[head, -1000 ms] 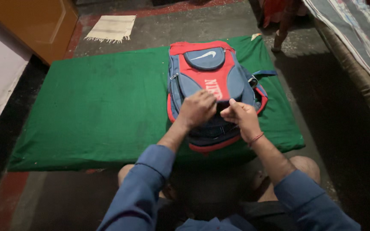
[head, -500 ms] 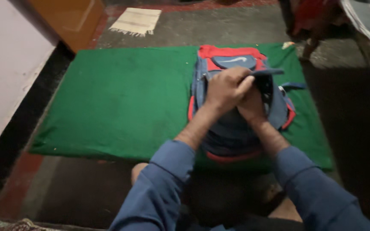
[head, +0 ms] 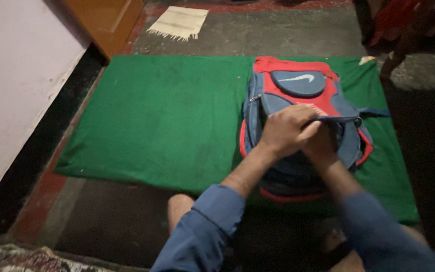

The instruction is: The person sits on the floor in front of a backpack, opens its compartments and zippers, and places items into it one at a time: a charger with cable, a steel water bottle, a spray bottle, and a lotion bottle. They handle each item, open the bottle and spray bottle, then zip the backpack closed.

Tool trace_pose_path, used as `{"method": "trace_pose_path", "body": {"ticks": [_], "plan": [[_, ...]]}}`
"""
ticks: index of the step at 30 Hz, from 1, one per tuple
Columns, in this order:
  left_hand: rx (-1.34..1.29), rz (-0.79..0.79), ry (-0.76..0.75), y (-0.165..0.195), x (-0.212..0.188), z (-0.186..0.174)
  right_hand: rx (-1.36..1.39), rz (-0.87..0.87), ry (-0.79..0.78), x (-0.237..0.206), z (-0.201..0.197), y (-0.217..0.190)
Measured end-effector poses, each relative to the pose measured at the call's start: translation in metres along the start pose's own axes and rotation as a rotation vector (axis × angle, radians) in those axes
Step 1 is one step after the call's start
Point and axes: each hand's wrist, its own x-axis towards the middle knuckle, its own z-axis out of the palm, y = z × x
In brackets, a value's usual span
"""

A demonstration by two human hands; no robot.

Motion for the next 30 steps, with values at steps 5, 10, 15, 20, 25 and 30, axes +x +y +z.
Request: {"method": "trace_pose_path", "body": {"ticks": [5, 10, 15, 20, 25, 30], "plan": [[-0.047, -0.18, -0.25, -0.021, -0.016, 0.011, -0.043, 0.081, 0.171, -0.095, -0.078, -0.028], [-0.938, -0.434, -0.248, -0.021, -0.015, 0.043, 0.38, 0.242, 0.326, -0.107, -0.128, -0.018], [-0.98, -0.669, -0.44, 0.017, -0.006, 0.053, 1.118, 0.406, 0.36, -0.046, -0.127, 0.011], [-1.517, -0.778, -0.255, 0.05, -0.001, 0.038, 1.805, 0.497, 0.097, 0.012, -0.124, 0.014], [-1.821, -0.857, -0.274, 0.061, -0.009, 0.02, 2.029, 0.312, -0.063, 0.029, -0.129, -0.013], [-1.799, -0.765, -0.105, 0.075, -0.028, 0.018, 1.999, 0.245, -0.14, 0.024, -0.13, -0.033]]}}
